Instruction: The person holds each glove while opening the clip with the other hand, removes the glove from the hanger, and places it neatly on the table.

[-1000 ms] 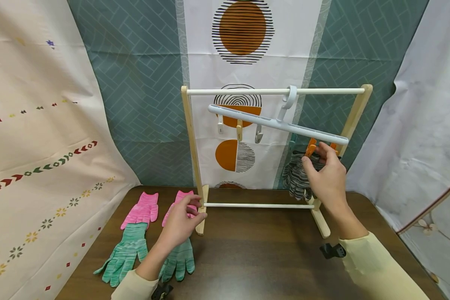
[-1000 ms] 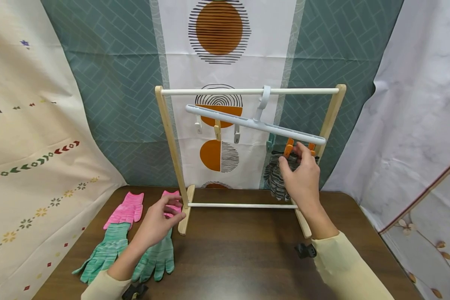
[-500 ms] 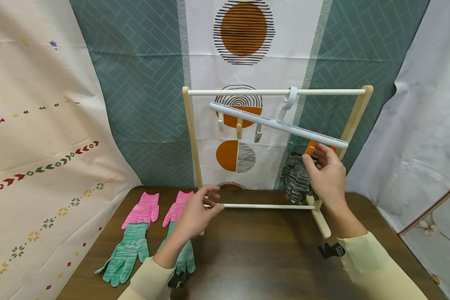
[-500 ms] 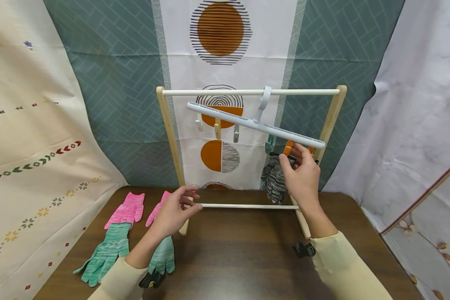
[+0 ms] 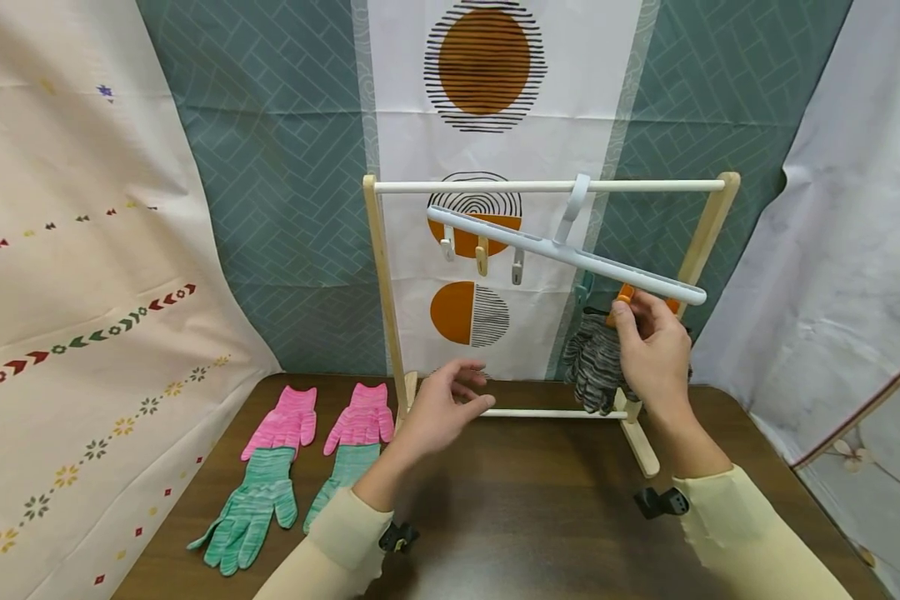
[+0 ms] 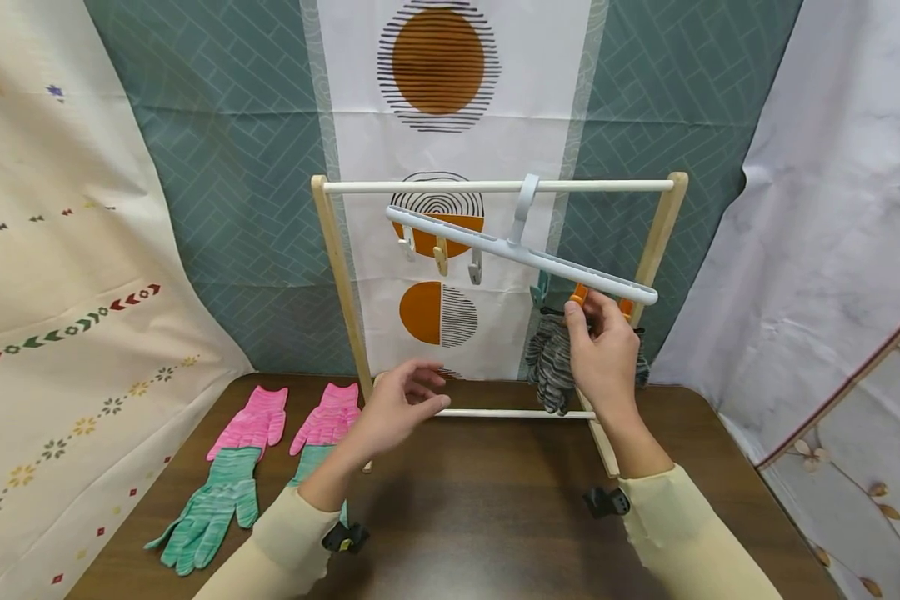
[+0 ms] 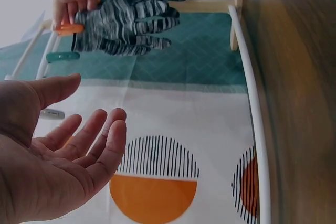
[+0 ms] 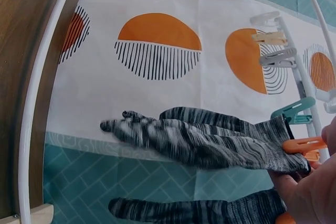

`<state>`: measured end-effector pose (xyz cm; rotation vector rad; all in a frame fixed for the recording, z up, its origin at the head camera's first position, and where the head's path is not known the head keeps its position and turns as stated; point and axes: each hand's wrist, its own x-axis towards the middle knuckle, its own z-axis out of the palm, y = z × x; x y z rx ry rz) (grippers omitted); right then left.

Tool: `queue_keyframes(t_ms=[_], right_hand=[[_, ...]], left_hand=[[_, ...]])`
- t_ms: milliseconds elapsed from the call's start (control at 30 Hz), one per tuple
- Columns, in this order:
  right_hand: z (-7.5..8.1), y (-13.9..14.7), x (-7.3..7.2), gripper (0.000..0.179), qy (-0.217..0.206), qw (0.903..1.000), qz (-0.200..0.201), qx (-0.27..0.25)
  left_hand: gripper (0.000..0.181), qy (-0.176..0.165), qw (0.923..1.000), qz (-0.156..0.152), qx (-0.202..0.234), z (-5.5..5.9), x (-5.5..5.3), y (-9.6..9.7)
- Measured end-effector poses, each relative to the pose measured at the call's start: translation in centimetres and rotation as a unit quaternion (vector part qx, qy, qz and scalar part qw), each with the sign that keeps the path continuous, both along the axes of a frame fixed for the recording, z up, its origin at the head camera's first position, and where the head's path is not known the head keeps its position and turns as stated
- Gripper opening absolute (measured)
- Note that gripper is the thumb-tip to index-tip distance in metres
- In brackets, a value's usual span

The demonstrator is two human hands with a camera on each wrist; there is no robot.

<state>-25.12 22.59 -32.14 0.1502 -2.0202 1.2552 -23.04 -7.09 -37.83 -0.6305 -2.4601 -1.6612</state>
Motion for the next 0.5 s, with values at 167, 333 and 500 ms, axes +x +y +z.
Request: queue_keyframes(t_ms=[167,333,500], right_hand=[[0.0,0.0,0.2,0.047,0.004,0.9999,-0.009,-0.002],[-0.1,0.0,0.3,0.046,0.007,0.9999,-0.011,-0.006],[0.0,-0.1,0.4,0.045,0.012,0.9998,-0.01,-0.01]], left_hand=[[0.046,0.0,0.9999,-0.015,0.005,0.4,-0.7,1.5],[0.046,-0.002,0.9993,-0.033,0.015,0.9,-1.5,3.1],[0.046,-0.008,0.9983,-0.052,0.023,1.4,-2.4,4.7]])
